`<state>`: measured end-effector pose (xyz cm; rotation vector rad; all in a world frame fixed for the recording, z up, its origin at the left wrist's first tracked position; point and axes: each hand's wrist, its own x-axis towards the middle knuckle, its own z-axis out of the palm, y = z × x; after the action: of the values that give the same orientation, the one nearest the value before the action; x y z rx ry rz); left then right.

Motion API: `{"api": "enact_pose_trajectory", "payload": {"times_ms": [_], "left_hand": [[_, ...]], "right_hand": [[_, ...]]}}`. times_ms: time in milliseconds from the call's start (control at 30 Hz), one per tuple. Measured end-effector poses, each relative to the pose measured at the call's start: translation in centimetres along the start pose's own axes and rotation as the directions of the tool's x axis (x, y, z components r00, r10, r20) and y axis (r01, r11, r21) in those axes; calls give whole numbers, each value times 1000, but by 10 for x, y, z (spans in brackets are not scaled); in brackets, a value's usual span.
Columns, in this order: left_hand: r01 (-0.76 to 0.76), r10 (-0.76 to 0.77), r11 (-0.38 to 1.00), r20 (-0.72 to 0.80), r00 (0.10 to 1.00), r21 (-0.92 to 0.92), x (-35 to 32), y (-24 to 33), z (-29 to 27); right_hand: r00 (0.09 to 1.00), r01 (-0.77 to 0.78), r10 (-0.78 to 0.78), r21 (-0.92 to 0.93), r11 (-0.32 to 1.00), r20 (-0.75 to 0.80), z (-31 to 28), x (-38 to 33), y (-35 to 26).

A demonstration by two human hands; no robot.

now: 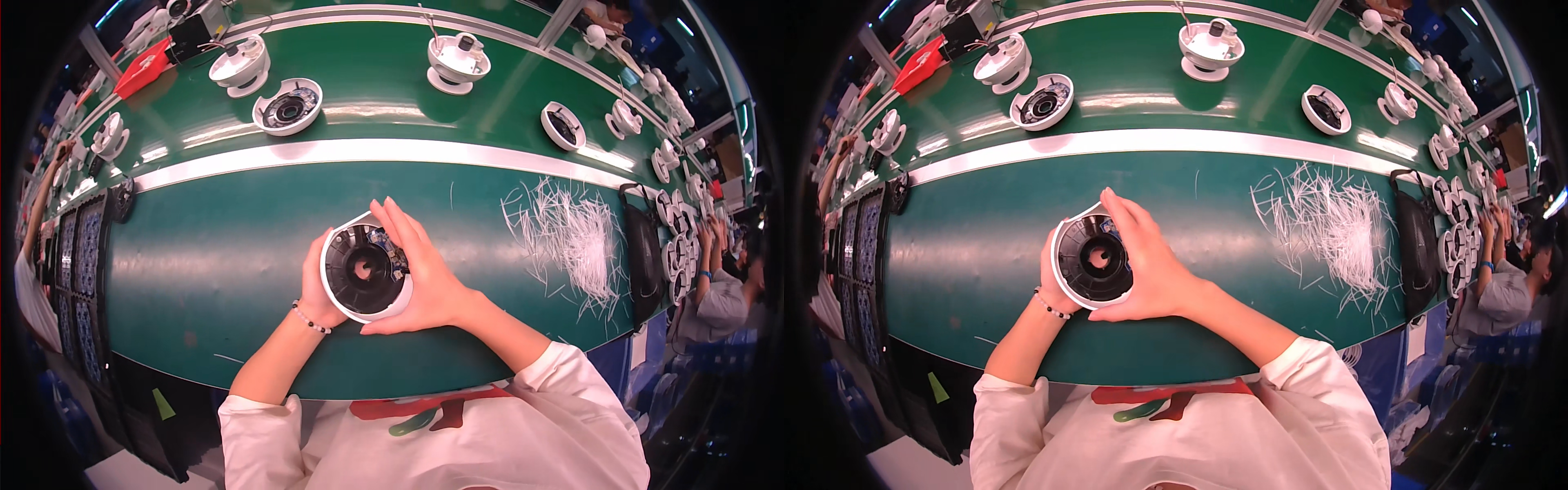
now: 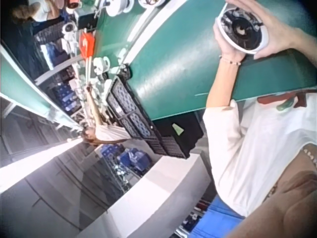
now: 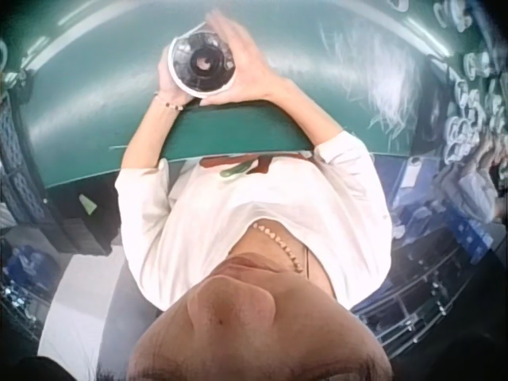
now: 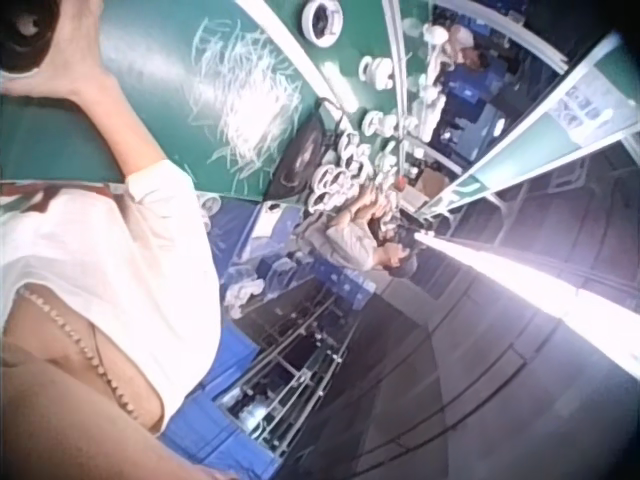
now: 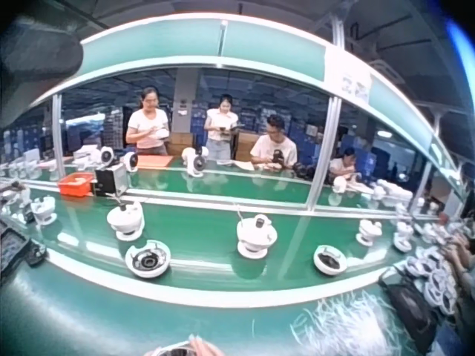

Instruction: Assembling electronic fixture components, including bases, PCB modules, and covers on a factory line.

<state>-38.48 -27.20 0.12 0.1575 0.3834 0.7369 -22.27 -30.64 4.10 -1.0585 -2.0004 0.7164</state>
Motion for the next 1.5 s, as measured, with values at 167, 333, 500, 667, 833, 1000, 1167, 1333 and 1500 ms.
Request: {"api": "enact_pose_trajectory", "payload": {"times_ms": [167,333,500,667,833,1000,1167,1333,1500], "left_hand": [[4,0,999,-85,996,42,-2,1,6],[26,-28,999,45,999,45,-13,17,1],[-121,120,962,18,993,246,-14,12,-5],[-177,193,959,-50,980,220,-6,-4,23],[-401,411,912,-203,889,87,-13,31,15],[-576,596,800,-321,736,165,2,137,-20],[-656,747,665,-316,585,357,15,275,-81],[-753,856,518,-246,455,406,63,330,-132],[-182,996,-44,29,-82,982,99,358,-135]], "right_hand": [[999,-13,12,13,1000,51,3,6,3],[979,93,-79,-69,993,185,0,18,-3],[999,42,-44,-90,995,-15,12,12,-2],[972,-60,59,0,998,-228,18,-1,10],[977,-5,0,-21,1000,-213,25,-8,10],[939,-118,45,-196,973,-340,-20,-62,6],[942,-271,205,-240,932,-266,-2,-103,-1],[954,-277,223,-307,911,-200,11,-97,-11],[938,-321,250,-322,891,-241,5,-80,-27]]}}
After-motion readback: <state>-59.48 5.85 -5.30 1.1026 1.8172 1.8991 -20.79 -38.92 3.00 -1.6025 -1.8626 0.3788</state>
